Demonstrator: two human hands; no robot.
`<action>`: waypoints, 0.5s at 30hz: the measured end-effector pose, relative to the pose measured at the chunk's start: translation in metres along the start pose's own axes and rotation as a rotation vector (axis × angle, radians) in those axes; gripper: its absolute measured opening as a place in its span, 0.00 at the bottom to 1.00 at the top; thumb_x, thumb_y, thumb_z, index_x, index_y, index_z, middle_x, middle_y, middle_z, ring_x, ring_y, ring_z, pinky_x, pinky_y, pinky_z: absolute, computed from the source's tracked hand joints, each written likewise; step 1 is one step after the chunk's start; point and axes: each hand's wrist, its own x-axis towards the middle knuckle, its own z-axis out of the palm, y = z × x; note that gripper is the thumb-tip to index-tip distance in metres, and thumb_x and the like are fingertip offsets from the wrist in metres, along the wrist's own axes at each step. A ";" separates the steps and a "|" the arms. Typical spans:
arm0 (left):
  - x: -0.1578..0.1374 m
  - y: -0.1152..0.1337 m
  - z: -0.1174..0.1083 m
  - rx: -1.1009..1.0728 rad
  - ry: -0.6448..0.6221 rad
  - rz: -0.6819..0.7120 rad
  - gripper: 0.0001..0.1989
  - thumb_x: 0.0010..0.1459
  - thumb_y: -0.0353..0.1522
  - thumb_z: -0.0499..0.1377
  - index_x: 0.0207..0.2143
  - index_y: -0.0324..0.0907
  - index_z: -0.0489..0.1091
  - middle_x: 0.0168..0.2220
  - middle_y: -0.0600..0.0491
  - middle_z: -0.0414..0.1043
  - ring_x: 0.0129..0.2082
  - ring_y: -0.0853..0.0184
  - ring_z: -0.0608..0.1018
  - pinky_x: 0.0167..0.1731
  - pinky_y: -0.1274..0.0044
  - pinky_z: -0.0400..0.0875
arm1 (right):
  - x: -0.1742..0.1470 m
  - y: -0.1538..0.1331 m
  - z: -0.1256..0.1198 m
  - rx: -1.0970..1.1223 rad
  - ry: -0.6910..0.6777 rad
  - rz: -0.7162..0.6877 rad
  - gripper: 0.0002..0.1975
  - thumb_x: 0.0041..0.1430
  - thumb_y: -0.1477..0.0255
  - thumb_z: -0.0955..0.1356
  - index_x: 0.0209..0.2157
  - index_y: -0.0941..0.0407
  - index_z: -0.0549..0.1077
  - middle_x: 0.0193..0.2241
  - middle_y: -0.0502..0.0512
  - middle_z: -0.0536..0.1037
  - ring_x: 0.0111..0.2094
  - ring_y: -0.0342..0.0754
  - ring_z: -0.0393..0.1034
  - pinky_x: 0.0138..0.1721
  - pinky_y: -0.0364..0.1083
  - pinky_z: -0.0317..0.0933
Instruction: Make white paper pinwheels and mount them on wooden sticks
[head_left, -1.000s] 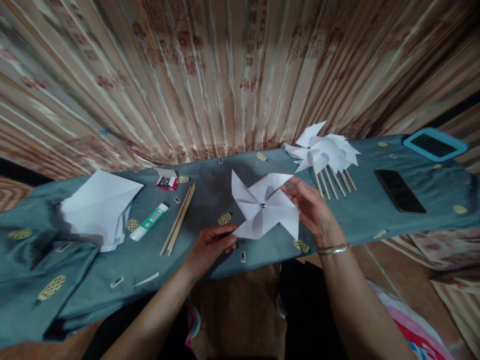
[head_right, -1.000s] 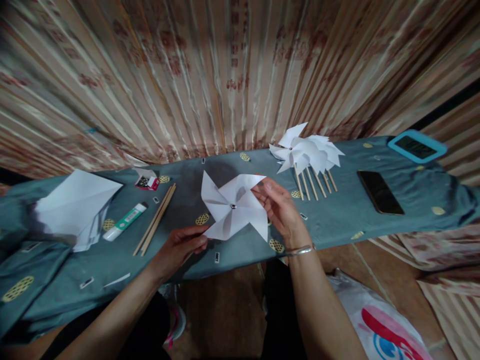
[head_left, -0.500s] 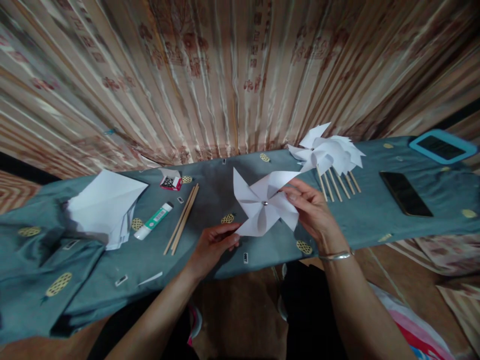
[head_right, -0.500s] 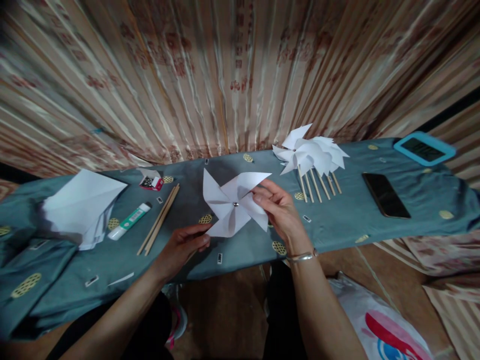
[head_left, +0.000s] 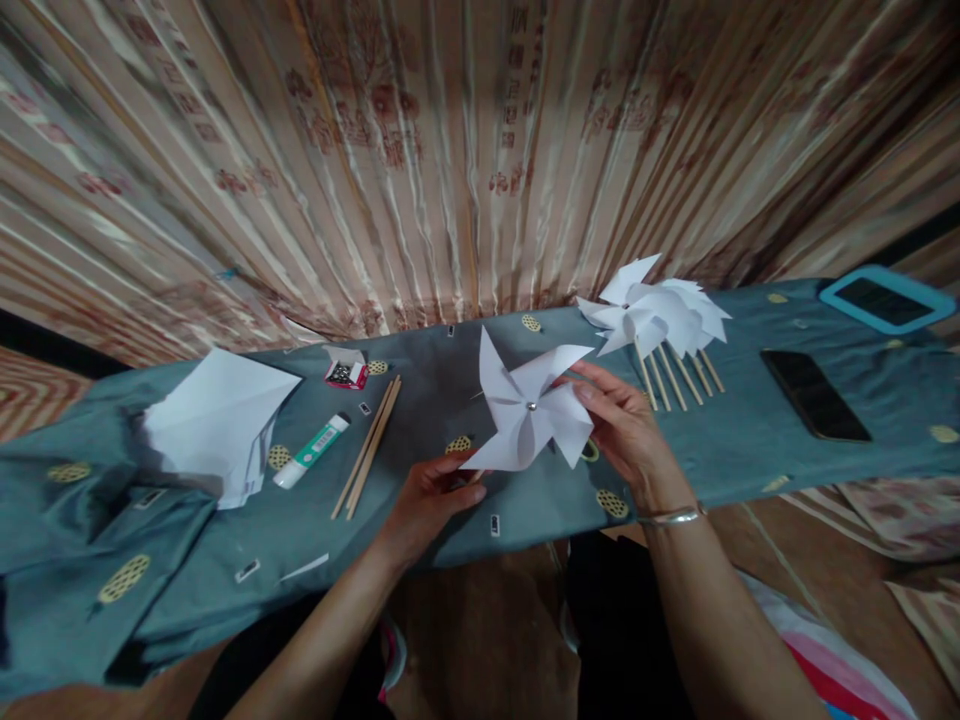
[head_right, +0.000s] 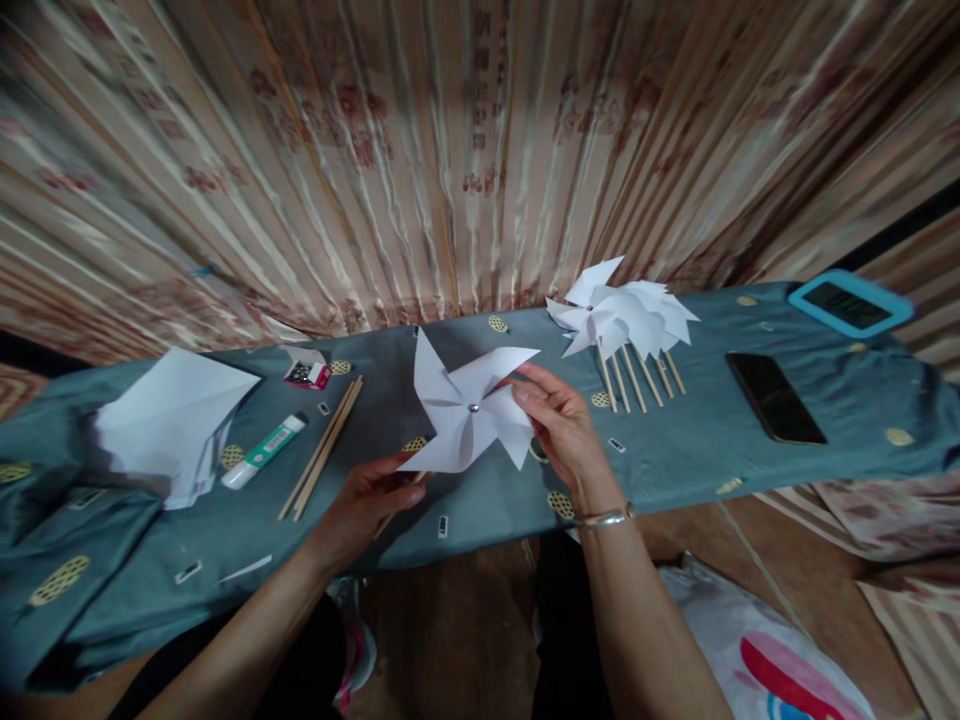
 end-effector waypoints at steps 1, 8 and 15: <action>0.000 0.001 0.000 0.008 0.005 0.009 0.18 0.38 0.30 0.73 0.37 0.43 0.82 0.33 0.52 0.80 0.34 0.70 0.74 0.38 0.79 0.65 | 0.000 0.000 0.000 0.001 0.001 -0.003 0.19 0.43 0.65 0.79 0.40 0.49 0.80 0.35 0.50 0.84 0.31 0.45 0.77 0.32 0.43 0.71; 0.000 0.003 0.002 0.001 0.032 0.014 0.13 0.42 0.32 0.71 0.34 0.41 0.82 0.30 0.52 0.77 0.24 0.75 0.67 0.27 0.80 0.61 | -0.001 0.003 0.008 0.074 0.044 0.028 0.20 0.41 0.66 0.79 0.39 0.51 0.80 0.31 0.50 0.84 0.27 0.42 0.76 0.29 0.40 0.69; 0.002 0.002 0.001 -0.097 0.046 0.027 0.15 0.42 0.33 0.72 0.36 0.42 0.81 0.33 0.50 0.77 0.26 0.74 0.70 0.26 0.80 0.62 | -0.003 0.006 0.016 0.150 0.035 0.040 0.17 0.41 0.67 0.79 0.36 0.52 0.81 0.29 0.49 0.84 0.24 0.40 0.74 0.25 0.38 0.68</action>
